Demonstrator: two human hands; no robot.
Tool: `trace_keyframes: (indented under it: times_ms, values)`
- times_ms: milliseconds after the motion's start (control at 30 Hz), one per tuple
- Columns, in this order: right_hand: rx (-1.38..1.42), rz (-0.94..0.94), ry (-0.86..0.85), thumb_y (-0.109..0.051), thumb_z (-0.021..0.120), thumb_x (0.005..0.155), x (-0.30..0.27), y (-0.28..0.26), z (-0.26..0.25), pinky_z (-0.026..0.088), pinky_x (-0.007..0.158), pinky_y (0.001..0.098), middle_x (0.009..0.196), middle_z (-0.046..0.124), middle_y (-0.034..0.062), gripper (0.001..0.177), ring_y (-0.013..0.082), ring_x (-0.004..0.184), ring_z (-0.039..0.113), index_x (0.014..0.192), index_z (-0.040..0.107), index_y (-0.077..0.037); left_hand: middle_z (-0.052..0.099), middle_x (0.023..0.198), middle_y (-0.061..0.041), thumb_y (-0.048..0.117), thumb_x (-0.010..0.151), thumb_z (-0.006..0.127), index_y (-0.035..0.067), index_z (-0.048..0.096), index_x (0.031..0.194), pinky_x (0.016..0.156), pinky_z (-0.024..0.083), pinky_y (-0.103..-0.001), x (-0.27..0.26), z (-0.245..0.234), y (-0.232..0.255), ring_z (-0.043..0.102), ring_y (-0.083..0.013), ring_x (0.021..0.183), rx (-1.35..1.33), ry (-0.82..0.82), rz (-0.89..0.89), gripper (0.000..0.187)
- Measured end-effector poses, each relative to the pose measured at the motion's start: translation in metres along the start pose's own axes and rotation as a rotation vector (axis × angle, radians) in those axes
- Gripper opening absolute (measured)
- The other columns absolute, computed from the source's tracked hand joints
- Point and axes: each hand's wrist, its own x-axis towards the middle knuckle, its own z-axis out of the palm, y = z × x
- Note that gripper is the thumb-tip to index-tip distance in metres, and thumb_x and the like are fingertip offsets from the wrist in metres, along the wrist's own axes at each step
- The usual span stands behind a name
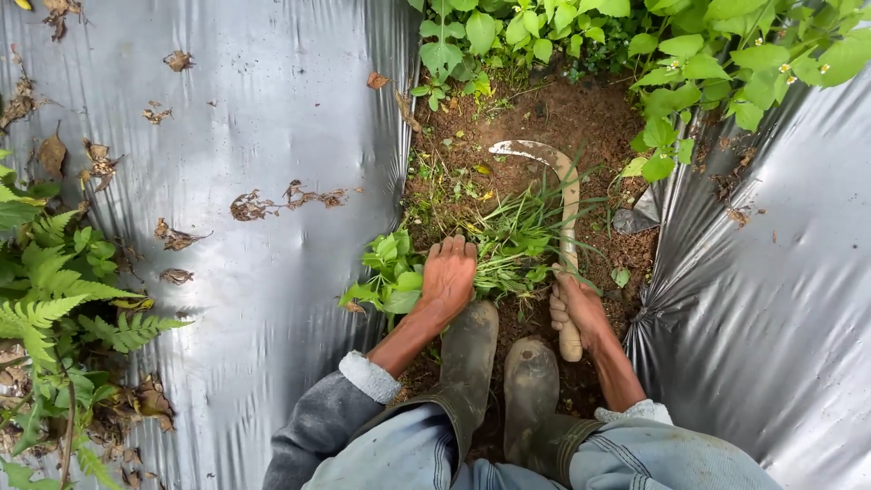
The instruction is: Weeding a garden bed covered with plastic mulch using a sickle and hands to clear unwanted vegetation.
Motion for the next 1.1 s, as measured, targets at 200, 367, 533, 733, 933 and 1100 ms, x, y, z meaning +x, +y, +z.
trace_keyframes:
  times_ms: [200,367,533,733,933,1100]
  values:
    - [0.043,-0.001,0.017,-0.040,0.061,0.104,-0.010,-0.013,0.002,0.040,0.035,0.0309,0.052,0.029,-0.0035,0.051,0.0085,0.037,0.033,0.065,0.042,-0.014,0.042,0.159,-0.026,0.013,0.092,0.069,0.007,0.061,0.132,0.107,0.041,-0.054,0.002,-0.175,0.001,0.037,-0.0409,0.149,0.276,-0.083,-0.402,0.041]
    - [0.020,-0.006,0.022,-0.038,0.063,0.105,-0.010,-0.016,0.002,0.041,0.036,0.0321,0.053,0.034,-0.0019,0.049,0.0097,0.038,0.036,0.068,0.045,-0.012,0.059,0.137,-0.030,0.010,0.088,0.062,0.003,0.066,0.131,0.087,0.044,-0.045,-0.001,-0.125,-0.003,0.054,-0.0410,0.130,0.495,0.101,-0.369,0.043]
    - [0.026,0.003,0.022,-0.038,0.065,0.104,-0.002,-0.007,-0.005,0.042,0.037,0.0321,0.054,0.035,-0.0010,0.047,0.0099,0.037,0.037,0.070,0.046,-0.011,0.056,0.143,-0.036,0.017,0.099,0.063,-0.006,0.050,0.148,0.093,0.057,-0.040,0.011,-0.145,-0.009,0.062,-0.0415,0.129,0.306,-0.290,-0.451,0.055]
    - [0.034,0.000,0.017,-0.037,0.067,0.103,-0.003,-0.008,-0.003,0.042,0.037,0.0320,0.054,0.037,-0.0006,0.046,0.0103,0.038,0.039,0.072,0.047,-0.011,0.068,0.102,-0.027,0.029,0.088,0.061,-0.004,0.063,0.117,0.073,0.059,-0.046,0.046,-0.051,-0.056,0.071,-0.0364,0.094,0.531,-0.331,-0.236,0.044]
    - [0.039,-0.005,0.026,-0.035,0.066,0.103,-0.004,-0.006,-0.003,0.041,0.035,0.0310,0.053,0.037,-0.0009,0.044,0.0096,0.036,0.038,0.072,0.048,-0.010,0.075,0.074,-0.012,0.025,0.072,0.075,0.007,0.079,0.088,0.057,0.059,-0.043,0.042,-0.071,-0.080,0.075,-0.0296,0.072,0.115,-0.295,-0.240,0.024]
    - [0.055,-0.015,0.038,-0.033,0.068,0.102,-0.003,-0.008,0.002,0.041,0.034,0.0315,0.052,0.037,0.0001,0.042,0.0104,0.036,0.038,0.073,0.049,-0.009,0.076,0.085,-0.016,0.025,0.069,0.079,0.006,0.077,0.100,0.071,0.063,-0.047,0.019,-0.063,-0.038,0.077,-0.0339,0.082,-0.193,-0.387,-0.076,0.036]
